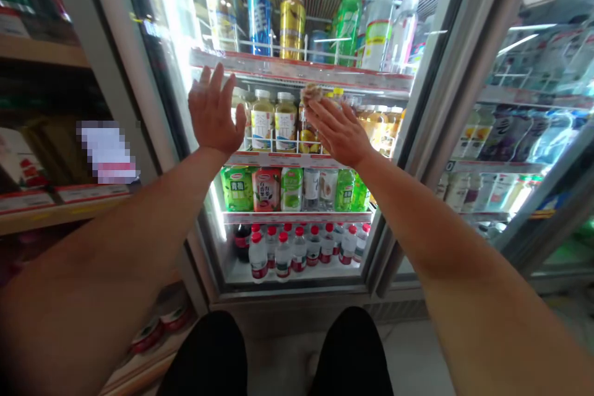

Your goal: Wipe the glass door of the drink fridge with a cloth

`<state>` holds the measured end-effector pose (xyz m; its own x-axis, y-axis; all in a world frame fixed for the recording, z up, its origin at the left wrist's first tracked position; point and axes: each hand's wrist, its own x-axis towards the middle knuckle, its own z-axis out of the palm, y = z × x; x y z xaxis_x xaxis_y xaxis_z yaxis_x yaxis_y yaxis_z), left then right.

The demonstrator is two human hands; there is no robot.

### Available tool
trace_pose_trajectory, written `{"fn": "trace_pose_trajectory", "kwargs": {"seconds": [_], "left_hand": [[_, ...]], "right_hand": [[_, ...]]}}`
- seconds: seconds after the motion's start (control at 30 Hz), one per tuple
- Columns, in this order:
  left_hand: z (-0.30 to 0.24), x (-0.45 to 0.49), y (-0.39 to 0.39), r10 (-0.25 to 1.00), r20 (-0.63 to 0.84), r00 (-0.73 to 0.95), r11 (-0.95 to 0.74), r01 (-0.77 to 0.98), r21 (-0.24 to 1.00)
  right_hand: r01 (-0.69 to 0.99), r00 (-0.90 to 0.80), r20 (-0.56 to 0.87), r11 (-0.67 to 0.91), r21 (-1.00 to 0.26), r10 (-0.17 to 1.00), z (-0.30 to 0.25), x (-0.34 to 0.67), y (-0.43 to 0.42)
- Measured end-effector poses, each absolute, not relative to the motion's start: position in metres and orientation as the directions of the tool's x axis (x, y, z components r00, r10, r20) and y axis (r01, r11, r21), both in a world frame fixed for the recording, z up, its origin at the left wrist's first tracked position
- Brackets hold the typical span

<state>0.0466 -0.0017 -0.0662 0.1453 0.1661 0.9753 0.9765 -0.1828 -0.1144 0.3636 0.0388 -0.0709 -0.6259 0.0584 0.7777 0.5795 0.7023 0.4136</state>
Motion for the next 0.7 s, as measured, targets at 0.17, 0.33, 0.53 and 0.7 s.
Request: {"fn": "trace_pose_trajectory", "kwargs": {"seconds": [0.17, 0.33, 0.53, 0.7], "left_hand": [[-0.067, 0.048, -0.004, 0.161, 0.974, 0.16, -0.216, 0.969, -0.123], [-0.067, 0.047, -0.003, 0.149, 0.974, 0.169, -0.258, 0.958, -0.127], [-0.068, 0.047, -0.003, 0.22, 0.96, 0.176, -0.248, 0.961, -0.119], [-0.133, 0.038, -0.026, 0.332, 0.929, 0.164, -0.276, 0.959, -0.07]], "right_hand": [[0.613, -0.573, 0.817, 0.695, 0.376, 0.064, -0.019, 0.337, 0.044], [0.797, -0.106, 0.994, 0.599, 0.081, 0.007, 0.015, 0.305, 0.053], [0.578, -0.514, 0.856, 0.757, 0.304, 0.049, -0.068, 0.287, 0.042], [0.593, -0.517, 0.853, 0.747, 0.301, 0.067, -0.067, 0.32, 0.046]]}}
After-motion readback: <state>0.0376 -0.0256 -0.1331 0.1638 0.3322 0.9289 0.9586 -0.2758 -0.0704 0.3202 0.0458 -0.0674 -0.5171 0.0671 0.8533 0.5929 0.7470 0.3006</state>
